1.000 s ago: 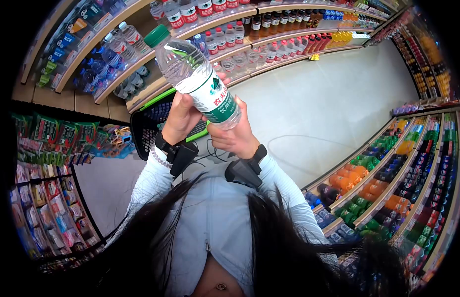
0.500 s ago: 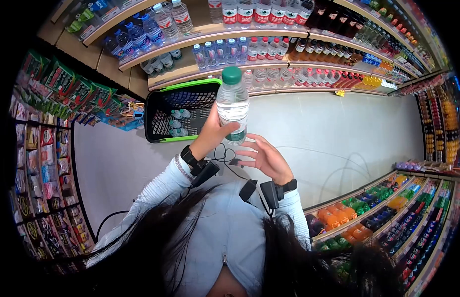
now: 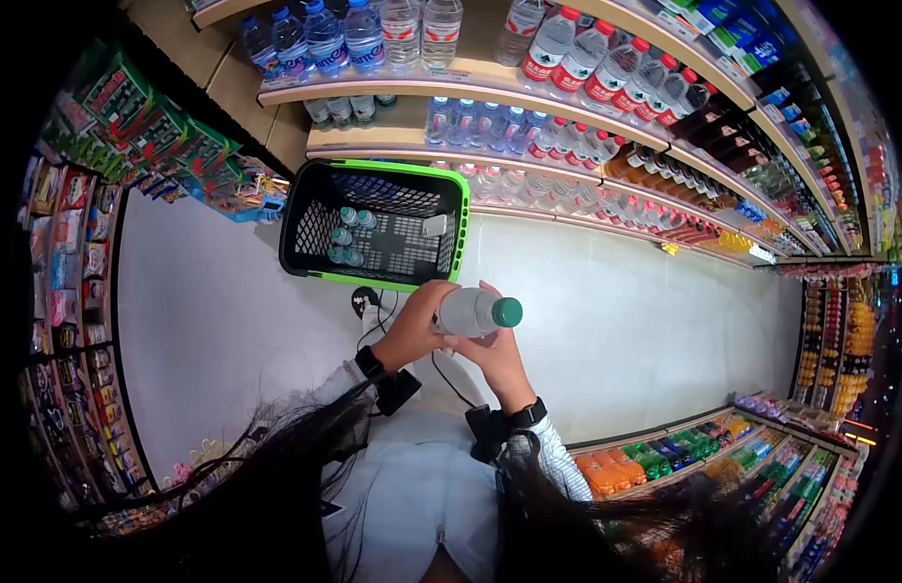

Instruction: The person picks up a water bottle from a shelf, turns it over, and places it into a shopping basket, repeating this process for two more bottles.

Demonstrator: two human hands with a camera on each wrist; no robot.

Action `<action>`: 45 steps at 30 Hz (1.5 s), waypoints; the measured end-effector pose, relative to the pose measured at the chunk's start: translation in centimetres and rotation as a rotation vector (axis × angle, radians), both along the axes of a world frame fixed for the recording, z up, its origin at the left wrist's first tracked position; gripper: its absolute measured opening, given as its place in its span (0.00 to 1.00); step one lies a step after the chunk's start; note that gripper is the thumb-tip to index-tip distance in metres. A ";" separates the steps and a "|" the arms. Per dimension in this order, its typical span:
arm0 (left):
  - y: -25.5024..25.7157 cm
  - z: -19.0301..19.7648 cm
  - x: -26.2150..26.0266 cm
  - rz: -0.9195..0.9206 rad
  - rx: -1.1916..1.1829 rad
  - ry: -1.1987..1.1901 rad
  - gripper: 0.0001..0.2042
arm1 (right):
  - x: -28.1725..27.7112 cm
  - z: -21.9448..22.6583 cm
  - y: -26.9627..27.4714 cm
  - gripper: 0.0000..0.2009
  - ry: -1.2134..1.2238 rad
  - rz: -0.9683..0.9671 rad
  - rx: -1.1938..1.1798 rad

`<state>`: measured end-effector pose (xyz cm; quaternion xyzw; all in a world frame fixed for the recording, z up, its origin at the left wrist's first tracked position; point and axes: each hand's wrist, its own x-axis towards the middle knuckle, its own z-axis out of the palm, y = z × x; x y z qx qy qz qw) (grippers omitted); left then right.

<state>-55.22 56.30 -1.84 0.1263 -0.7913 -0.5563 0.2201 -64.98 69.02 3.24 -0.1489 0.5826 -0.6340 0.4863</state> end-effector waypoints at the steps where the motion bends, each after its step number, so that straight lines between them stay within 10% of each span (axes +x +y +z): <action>1: -0.8 -1.0 0.3 0.026 -0.026 0.000 0.30 | 0.3 -0.2 -0.9 0.41 0.006 -0.010 -0.007; 22: -19.4 -12.2 0.5 0.083 0.066 -0.187 0.31 | -1.5 -11.7 -21.3 0.25 0.105 -0.074 0.285; 35: -30.1 -23.4 -8.3 0.757 -0.084 -0.239 0.41 | -9.8 -23.4 -38.8 0.24 0.607 0.038 0.029; 38: -33.2 -23.0 -10.0 0.635 0.377 -0.052 0.41 | -11.6 -24.7 -42.9 0.26 0.749 0.002 0.000; 45: -40.1 -29.0 -15.4 0.573 0.604 -0.028 0.29 | -16.1 -29.6 -51.0 0.18 0.761 0.067 -0.084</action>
